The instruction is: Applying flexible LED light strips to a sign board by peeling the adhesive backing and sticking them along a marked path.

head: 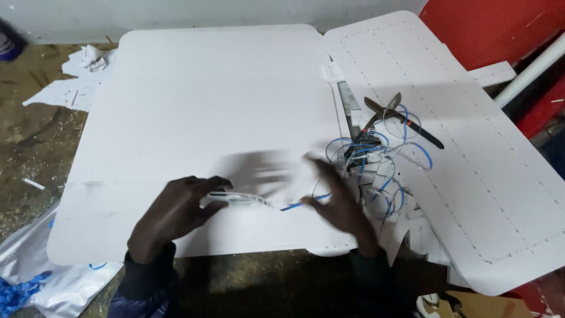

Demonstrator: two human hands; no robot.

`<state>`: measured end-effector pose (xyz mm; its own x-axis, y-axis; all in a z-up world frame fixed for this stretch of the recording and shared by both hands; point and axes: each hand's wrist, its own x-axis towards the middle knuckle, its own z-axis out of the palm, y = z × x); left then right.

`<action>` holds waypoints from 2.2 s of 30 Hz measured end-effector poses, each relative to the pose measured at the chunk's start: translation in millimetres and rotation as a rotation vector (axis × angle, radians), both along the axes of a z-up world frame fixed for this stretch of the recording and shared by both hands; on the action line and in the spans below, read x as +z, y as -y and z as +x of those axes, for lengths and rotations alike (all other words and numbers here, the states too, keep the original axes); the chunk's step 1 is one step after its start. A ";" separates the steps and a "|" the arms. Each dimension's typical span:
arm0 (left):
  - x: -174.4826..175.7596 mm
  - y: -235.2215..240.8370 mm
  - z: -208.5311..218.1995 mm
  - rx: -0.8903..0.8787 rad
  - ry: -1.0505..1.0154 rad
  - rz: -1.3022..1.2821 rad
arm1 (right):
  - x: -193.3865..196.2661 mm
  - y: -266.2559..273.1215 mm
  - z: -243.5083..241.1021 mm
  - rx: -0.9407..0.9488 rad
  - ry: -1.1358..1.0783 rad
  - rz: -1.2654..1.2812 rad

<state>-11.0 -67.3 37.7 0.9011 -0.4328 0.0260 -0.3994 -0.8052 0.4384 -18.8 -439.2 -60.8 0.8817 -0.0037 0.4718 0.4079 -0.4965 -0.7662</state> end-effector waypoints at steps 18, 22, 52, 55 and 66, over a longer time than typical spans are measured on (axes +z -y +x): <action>-93.5 73.5 -5.8 0.084 0.268 -0.678 | -33.1 41.5 34.3 0.142 -0.416 0.752; -120.8 135.0 -21.8 -0.242 0.189 -0.598 | -41.2 65.2 2.4 -0.033 -0.429 0.537; -119.4 134.8 -73.3 -0.005 0.058 -0.957 | -29.2 -31.8 -72.7 0.240 -0.298 0.277; -114.8 125.5 -77.9 0.022 0.075 -1.052 | -19.1 -50.6 -71.1 0.238 -0.281 0.270; -110.9 56.1 -71.7 0.234 0.164 -1.636 | -45.3 51.0 -8.7 -0.020 -0.291 0.494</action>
